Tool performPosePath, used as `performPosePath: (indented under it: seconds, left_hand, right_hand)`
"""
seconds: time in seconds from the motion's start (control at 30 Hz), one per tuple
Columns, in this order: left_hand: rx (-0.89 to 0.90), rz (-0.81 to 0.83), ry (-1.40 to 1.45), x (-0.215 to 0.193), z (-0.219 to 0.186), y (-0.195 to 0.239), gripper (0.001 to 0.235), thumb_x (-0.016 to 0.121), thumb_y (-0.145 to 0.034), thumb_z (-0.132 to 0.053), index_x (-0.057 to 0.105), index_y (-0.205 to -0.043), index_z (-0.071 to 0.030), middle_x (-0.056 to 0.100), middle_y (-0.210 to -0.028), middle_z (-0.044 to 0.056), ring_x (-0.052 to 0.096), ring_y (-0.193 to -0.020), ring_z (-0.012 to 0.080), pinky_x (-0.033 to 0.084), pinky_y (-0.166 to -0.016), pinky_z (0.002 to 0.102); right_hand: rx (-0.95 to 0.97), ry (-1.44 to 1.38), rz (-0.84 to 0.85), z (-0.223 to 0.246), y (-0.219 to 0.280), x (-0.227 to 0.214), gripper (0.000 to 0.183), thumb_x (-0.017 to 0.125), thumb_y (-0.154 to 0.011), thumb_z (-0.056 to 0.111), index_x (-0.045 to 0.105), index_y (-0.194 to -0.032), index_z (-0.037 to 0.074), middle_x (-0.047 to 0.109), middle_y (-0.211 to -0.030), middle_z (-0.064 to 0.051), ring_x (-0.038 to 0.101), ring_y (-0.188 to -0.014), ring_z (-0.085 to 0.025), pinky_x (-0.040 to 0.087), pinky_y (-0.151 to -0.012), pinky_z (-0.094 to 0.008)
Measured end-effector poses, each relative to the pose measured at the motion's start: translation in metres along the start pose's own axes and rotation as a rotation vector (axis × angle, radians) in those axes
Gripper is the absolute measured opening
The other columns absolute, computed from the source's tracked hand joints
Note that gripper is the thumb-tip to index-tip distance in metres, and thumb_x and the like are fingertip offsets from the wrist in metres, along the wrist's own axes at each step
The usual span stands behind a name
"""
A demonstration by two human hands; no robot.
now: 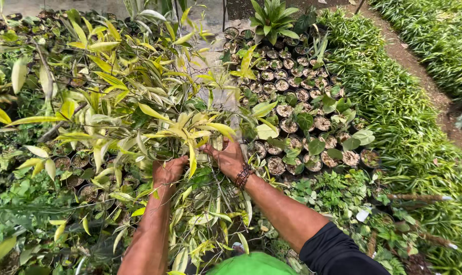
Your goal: The person carries a large bunch of variegated plant branches through a garden area and places them on a concrete floor. They then sit and use a knife to strip leaves from the branches, accumulating a pile of leaves on the ground.
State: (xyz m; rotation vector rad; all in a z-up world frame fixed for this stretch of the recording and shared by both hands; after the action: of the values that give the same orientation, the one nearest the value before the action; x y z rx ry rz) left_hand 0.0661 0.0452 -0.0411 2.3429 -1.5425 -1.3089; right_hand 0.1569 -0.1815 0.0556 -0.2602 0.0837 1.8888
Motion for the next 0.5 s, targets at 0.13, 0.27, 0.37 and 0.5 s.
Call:
performPosePath:
  seconds: [0.13, 0.27, 0.37, 0.5]
  left_hand:
    - [-0.077, 0.045, 0.022, -0.005, -0.020, -0.099, 0.057, 0.067, -0.091, -0.056, 0.079, -0.116, -0.007, 0.076, -0.115, 0.019, 0.067, -0.102, 0.0316, 0.045, -0.097, 0.040]
    - [-0.141, 0.057, 0.368, -0.006, -0.049, -0.215, 0.056, 0.069, -0.088, -0.051, 0.078, -0.116, -0.004, 0.077, -0.117, 0.020, 0.071, -0.105, 0.0354, 0.052, -0.094, 0.044]
    - [-0.013, 0.076, 0.162, -0.015, -0.084, -0.300, 0.051, 0.066, -0.089, -0.050, 0.078, -0.116, -0.008, 0.076, -0.121, 0.016, 0.070, -0.110, 0.0315, 0.050, -0.099, 0.041]
    - [0.094, 0.156, 0.085, -0.012, -0.109, -0.419, 0.046, 0.062, -0.091, -0.049, 0.078, -0.117, -0.014, 0.076, -0.125, 0.010, 0.069, -0.117, 0.0262, 0.048, -0.105, 0.038]
  right_hand:
    - [0.112, 0.233, 0.010, -0.025, -0.103, 0.017, 0.069, 0.087, -0.077, 0.045, 0.063, -0.129, 0.007, 0.068, -0.105, -0.007, 0.060, -0.090, -0.018, 0.052, -0.082, -0.035]
    - [0.063, 0.110, -0.086, -0.048, -0.215, 0.036, 0.075, 0.090, -0.078, 0.043, 0.057, -0.132, 0.003, 0.068, -0.110, -0.009, 0.060, -0.092, -0.016, 0.051, -0.079, -0.034]
    - [0.244, 0.138, -0.039, -0.081, -0.286, 0.050, 0.069, 0.089, -0.078, 0.042, 0.061, -0.129, 0.004, 0.072, -0.104, -0.012, 0.060, -0.079, -0.017, 0.053, -0.068, -0.032]
    - [0.026, -0.206, 0.062, -0.084, -0.382, 0.062, 0.062, 0.082, -0.090, 0.043, 0.056, -0.128, 0.002, 0.073, -0.115, -0.010, 0.072, -0.094, -0.011, 0.061, -0.080, -0.027]
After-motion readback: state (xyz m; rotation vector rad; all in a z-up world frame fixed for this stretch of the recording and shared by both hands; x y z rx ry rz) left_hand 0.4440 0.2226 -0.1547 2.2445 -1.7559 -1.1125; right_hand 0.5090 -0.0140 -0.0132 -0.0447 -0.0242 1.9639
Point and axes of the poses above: each hand's wrist, its own y-axis away from the middle knuckle, its own x-axis out of the palm, z = x × y, the point moved 9 cm from there along -y, towards the middle knuckle
